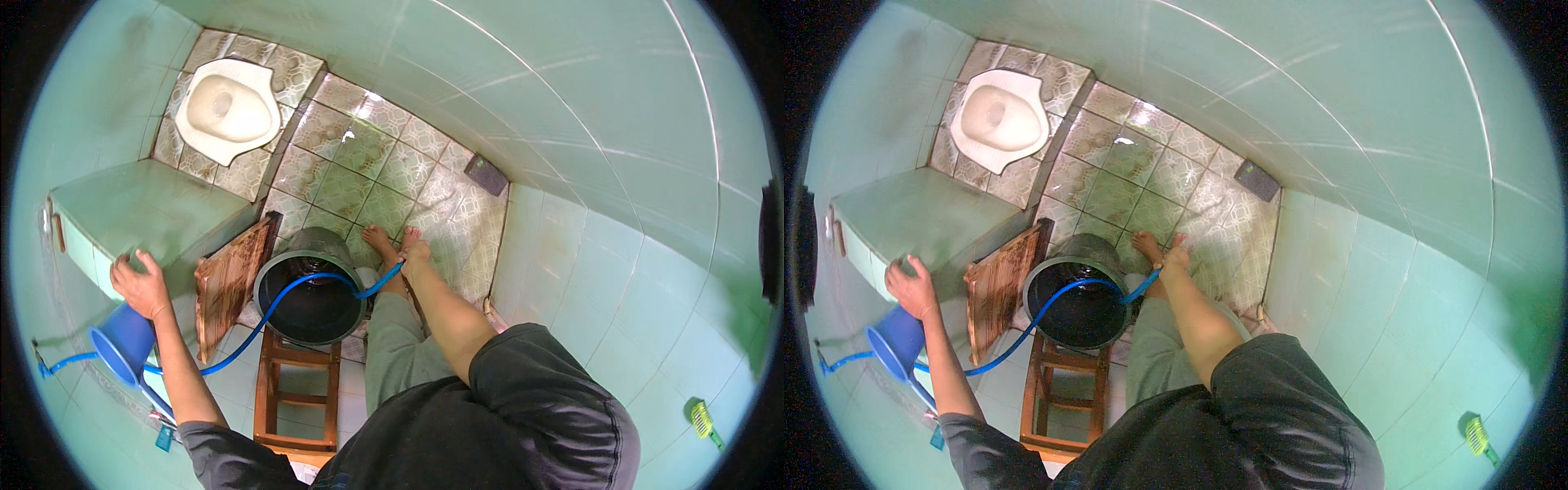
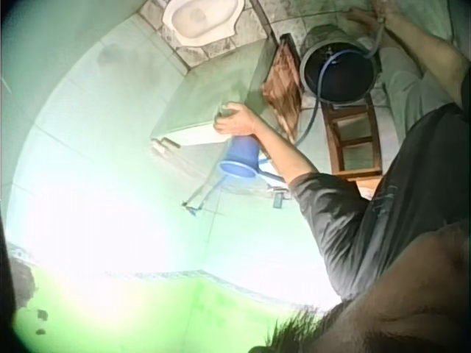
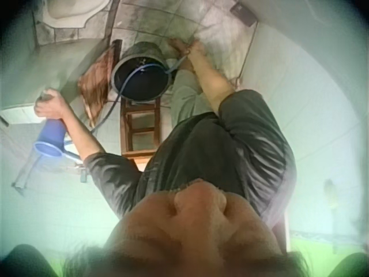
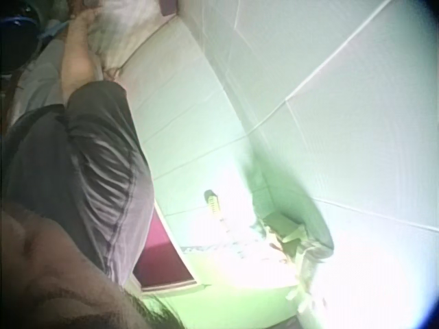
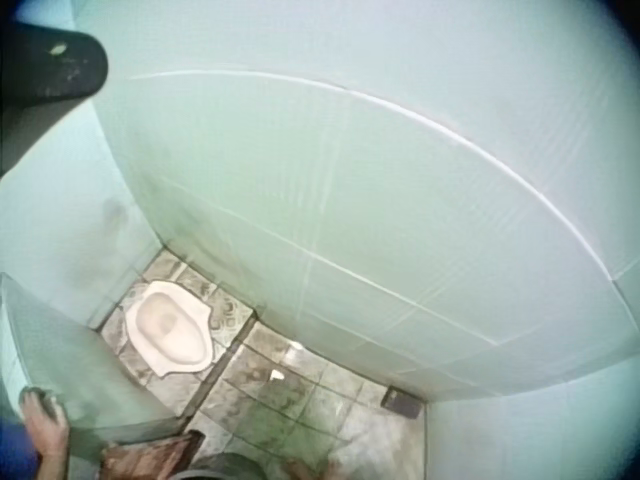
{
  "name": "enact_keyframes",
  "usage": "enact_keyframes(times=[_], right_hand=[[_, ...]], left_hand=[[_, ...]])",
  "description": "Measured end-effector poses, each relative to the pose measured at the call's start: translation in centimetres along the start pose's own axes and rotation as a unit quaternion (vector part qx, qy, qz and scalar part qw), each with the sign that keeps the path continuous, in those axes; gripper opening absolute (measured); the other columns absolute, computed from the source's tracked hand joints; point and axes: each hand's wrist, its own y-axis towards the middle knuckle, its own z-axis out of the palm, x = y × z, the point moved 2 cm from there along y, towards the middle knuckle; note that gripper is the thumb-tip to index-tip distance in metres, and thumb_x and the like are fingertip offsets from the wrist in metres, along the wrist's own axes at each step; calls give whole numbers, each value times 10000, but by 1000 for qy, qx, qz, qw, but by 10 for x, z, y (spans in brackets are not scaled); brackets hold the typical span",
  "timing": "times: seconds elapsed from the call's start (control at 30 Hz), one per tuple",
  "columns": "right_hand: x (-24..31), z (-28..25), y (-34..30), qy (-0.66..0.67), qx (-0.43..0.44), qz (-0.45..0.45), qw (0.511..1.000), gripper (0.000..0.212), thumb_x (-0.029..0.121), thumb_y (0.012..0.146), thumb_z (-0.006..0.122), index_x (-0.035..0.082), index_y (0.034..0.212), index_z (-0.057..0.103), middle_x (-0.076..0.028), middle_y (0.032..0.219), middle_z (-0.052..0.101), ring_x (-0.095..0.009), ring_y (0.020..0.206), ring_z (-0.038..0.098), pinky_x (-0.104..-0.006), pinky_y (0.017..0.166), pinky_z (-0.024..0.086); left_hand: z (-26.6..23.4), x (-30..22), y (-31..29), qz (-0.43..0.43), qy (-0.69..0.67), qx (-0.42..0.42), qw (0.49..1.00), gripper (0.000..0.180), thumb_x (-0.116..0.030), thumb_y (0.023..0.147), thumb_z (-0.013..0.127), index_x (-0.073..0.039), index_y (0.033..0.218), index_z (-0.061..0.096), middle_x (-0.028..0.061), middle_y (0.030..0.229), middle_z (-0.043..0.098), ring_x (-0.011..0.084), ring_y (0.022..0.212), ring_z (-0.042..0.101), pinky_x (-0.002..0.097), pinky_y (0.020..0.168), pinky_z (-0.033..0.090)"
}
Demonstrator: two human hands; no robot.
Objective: The person uses a blue hose to spray water onto a squat toilet, a bucket, and the floor, and later uses a blue scoop to pour water from a bucket into a smaller container to wash out a cloth.
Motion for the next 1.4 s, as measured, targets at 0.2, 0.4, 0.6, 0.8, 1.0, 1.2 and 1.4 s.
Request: enact_keyframes(times=[0.2, 0.4, 0.6, 0.8, 1.0, 1.2, 1.4], right_hand=[[7, 60, -101, -114, 161, 53, 979, 400, 418, 976, 270, 118, 756, 415, -11, 533, 329, -153, 382, 283, -294, 372, 255], [-1, 107, -186, -284, 259, 60, 921, 248, 257, 930, 264, 108, 768, 379, 5, 529, 300, -110, 379, 256, -265, 358, 245], [-26, 126, -261, -398, 290, 17, 870, 154, 186, 897, 284, 95, 852, 399, 6, 554, 310, -106, 393, 281, -269, 356, 253], [-72, 96, -327, -522, 329, 52, 785, 180, 244, 927, 309, 118, 828, 390, 1, 552, 335, -112, 408, 285, -278, 374, 248], [-69, 50, -358, -648, 337, 136, 670, 263, 347, 952, 392, 127, 815, 437, 16, 553, 350, -106, 408, 295, -280, 393, 256], [-88, 25, -357, -760, 264, 251, 539, 314, 364, 965, 395, 131, 762, 446, 32, 535, 349, -92, 381, 283, -249, 369, 242], [-103, 51, -330, -809, 224, 266, 474, 348, 357, 982, 362, 119, 741, 444, 47, 516, 350, -76, 366, 276, -217, 333, 240]], left_hand=[[-9, 11, 1, -17, -38, -10, 999, 321, -272, 846, 599, 6, 1008, 598, 173, 1055, 601, 378, 1113, 506, 450, 979, 409], [-16, 15, 5, -71, -100, 18, 992, 341, -295, 832, 583, 3, 996, 600, 162, 1129, 563, 375, 1177, 456, 450, 1020, 376], [-25, 24, -4, -48, -210, -63, 974, 205, -179, 798, 606, 1, 894, 580, 197, 1148, 545, 391, 1158, 480, 466, 1007, 385], [41, -90, -140, -337, -619, 174, 688, 125, -147, 907, 550, -37, 904, 610, 77, 842, 660, 206, 852, 640, 350, 774, 509], [20, -166, -233, -535, -779, 264, 194, 121, -211, 973, 504, -113, 912, 539, -16, 726, 528, 100, 590, 502, 240, 516, 419], [2, -195, -340, -652, -689, 133, 287, 176, -248, 926, 523, -117, 809, 506, -18, 650, 471, 107, 541, 434, 274, 456, 349], [-74, -218, -342, -791, -560, 122, 216, 347, -403, 934, 509, -86, 949, 649, 50, 826, 662, 152, 659, 641, 285, 674, 540]])
